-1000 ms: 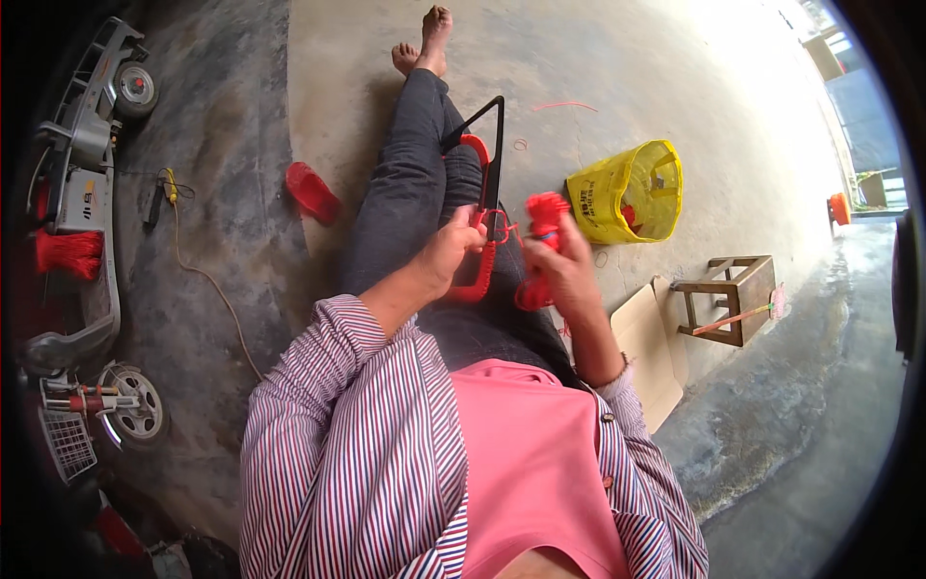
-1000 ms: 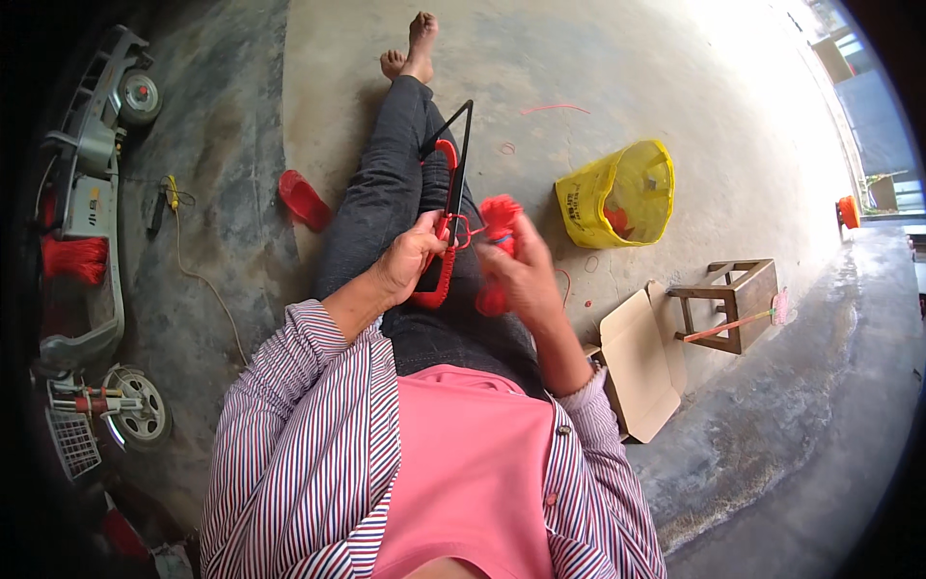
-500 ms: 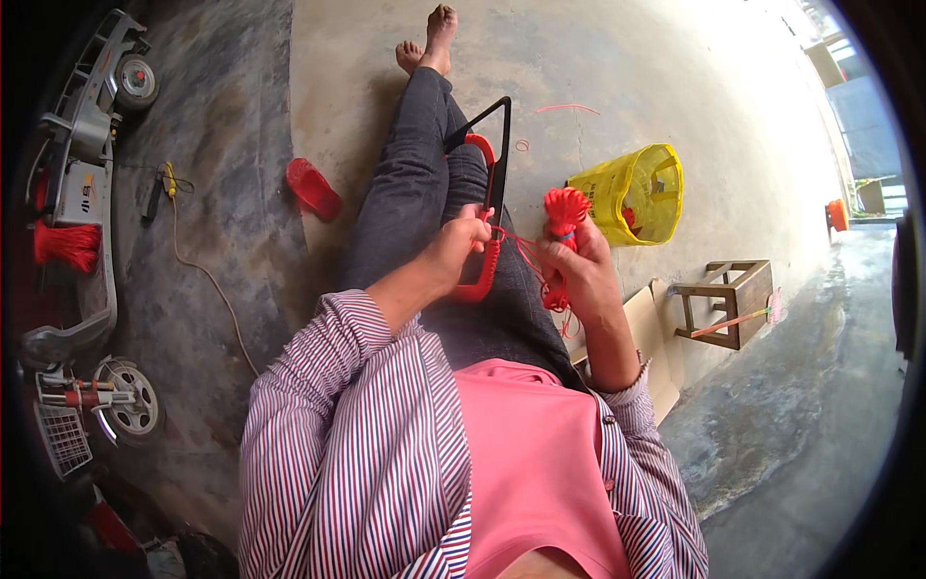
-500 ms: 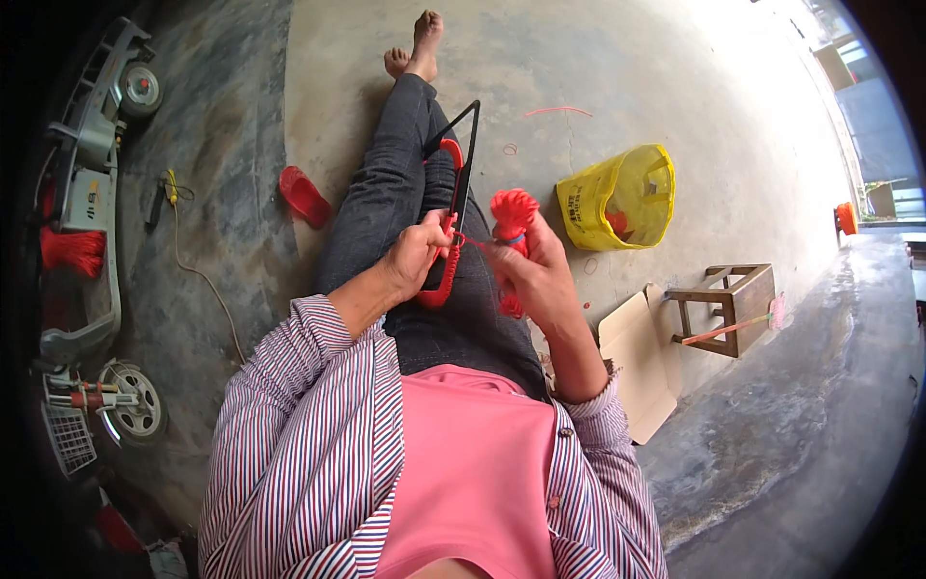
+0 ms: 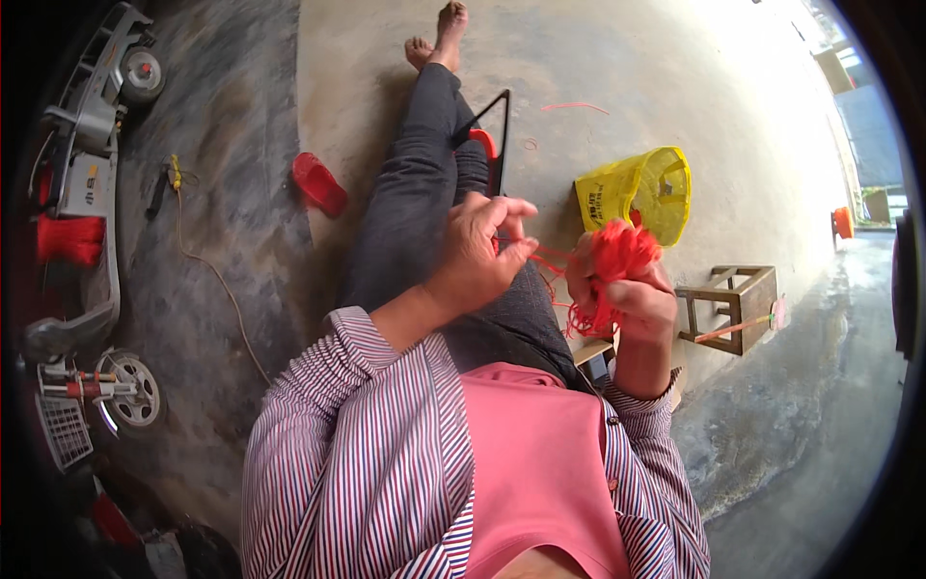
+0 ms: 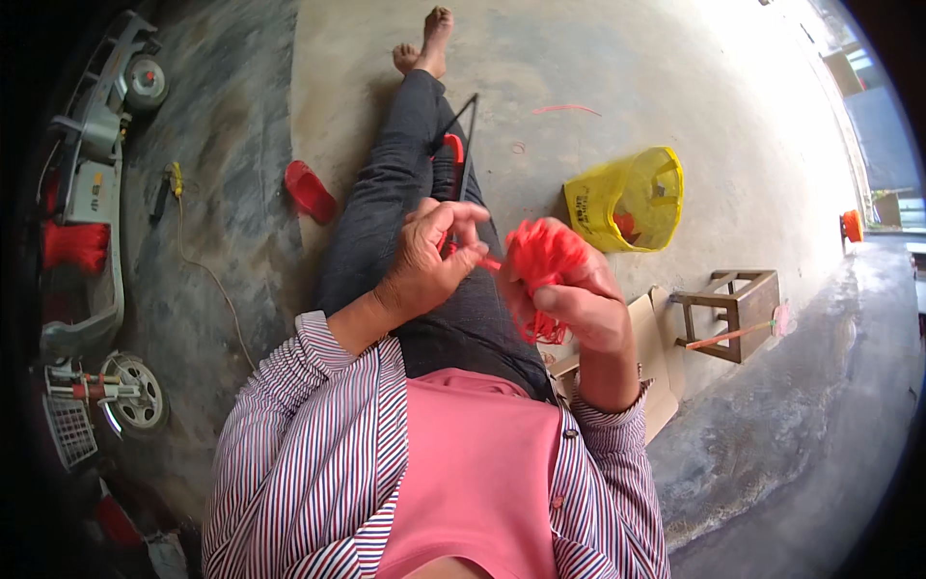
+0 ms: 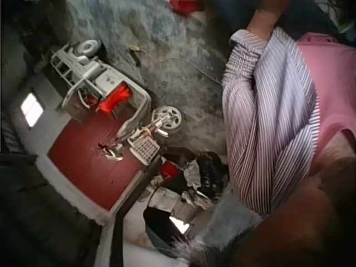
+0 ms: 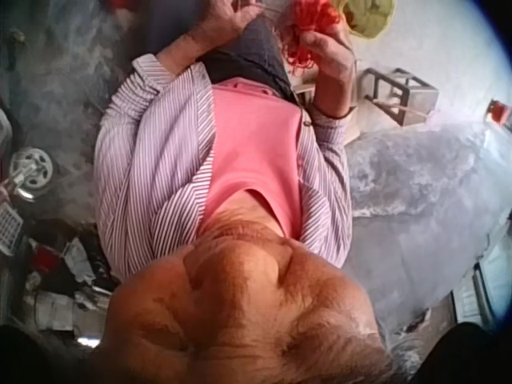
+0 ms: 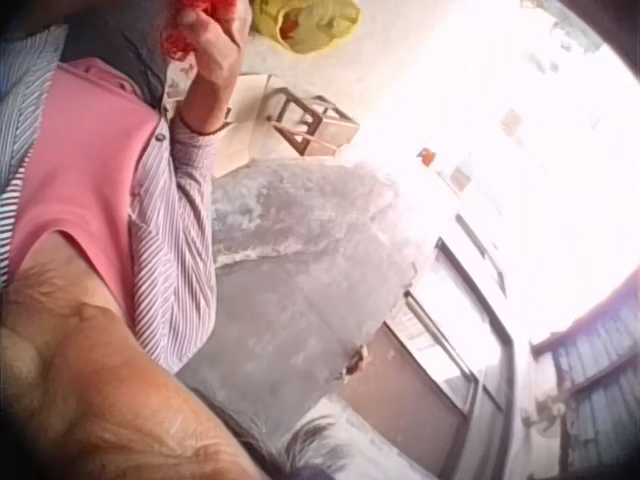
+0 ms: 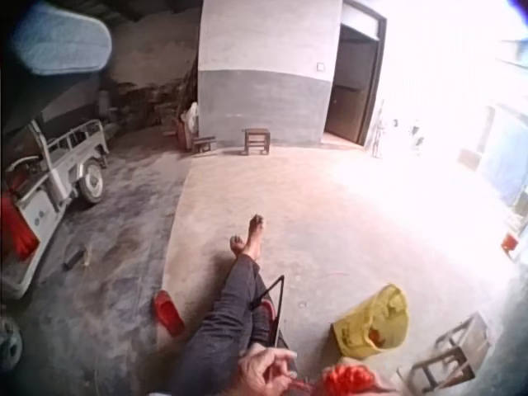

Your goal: Wrapping red yarn or string around a wire frame to construct a fly swatter.

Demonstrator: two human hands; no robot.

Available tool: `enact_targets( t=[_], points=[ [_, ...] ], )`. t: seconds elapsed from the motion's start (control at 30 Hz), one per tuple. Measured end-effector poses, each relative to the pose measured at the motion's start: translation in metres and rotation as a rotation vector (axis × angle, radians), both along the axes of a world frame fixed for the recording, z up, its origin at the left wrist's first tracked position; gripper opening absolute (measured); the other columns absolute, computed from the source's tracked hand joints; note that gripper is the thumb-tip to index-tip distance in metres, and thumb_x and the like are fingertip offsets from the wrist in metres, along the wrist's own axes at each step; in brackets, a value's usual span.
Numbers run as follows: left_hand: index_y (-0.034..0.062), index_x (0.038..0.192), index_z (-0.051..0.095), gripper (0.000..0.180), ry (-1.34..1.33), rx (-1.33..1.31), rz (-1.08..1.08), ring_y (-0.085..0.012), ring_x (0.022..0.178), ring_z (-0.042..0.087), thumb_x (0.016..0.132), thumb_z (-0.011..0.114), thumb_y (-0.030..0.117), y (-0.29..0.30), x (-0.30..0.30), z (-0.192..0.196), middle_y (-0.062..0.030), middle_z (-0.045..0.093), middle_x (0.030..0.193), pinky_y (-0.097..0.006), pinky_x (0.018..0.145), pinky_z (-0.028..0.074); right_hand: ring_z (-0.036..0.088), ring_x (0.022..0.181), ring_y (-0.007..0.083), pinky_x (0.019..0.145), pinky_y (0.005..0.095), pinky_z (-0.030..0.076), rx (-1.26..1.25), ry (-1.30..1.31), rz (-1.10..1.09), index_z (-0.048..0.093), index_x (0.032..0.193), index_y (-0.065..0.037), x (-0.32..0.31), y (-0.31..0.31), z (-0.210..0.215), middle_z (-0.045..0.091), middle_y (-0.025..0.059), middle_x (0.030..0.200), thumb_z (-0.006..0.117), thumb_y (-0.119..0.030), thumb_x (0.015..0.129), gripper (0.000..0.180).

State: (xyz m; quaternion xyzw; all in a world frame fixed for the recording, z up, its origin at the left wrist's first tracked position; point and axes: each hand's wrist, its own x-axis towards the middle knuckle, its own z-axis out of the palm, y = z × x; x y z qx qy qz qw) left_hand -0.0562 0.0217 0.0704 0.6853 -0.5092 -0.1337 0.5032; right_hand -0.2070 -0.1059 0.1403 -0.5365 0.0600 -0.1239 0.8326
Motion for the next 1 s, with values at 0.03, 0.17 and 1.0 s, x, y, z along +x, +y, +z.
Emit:
enact_targets(
  t=[0.03,0.17,1.0],
  points=[
    [0.0016,0.099,0.056,0.022,-0.01,0.007,0.014,-0.0153,0.081,0.057,0.079,0.062,0.008,0.0,0.005,-0.001,-0.0071,0.062,0.082,-0.031,0.075,0.044,0.052,0.062,0.0155,0.056,0.0279,0.042,-0.259,-0.017,0.064,0.055,0.085,0.001,0.006,-0.01,-0.004,0.052,0.0071,0.076,0.06,-0.004,0.069,0.017],
    [0.0014,0.084,0.058,0.02,0.625,0.038,0.253,-0.0062,0.054,0.05,0.088,0.06,0.021,0.002,0.029,-0.05,-0.0029,0.058,0.063,-0.025,0.05,0.042,0.06,0.069,0.0239,0.063,0.0343,0.047,-1.187,0.404,-0.006,0.064,0.087,-0.004,0.027,-0.013,-0.063,0.059,0.01,0.084,0.062,-0.003,0.068,0.019],
    [0.0008,0.109,0.047,0.033,1.146,0.091,0.303,-0.0126,0.074,0.055,0.077,0.054,0.006,-0.027,0.015,-0.065,-0.0066,0.054,0.091,-0.025,0.065,0.048,0.031,0.043,0.0055,0.047,0.0222,0.027,0.149,-0.466,-0.437,0.044,0.094,-0.007,-0.096,-0.036,0.068,0.035,-0.0046,0.055,0.035,-0.023,0.1,0.02]
  ],
)
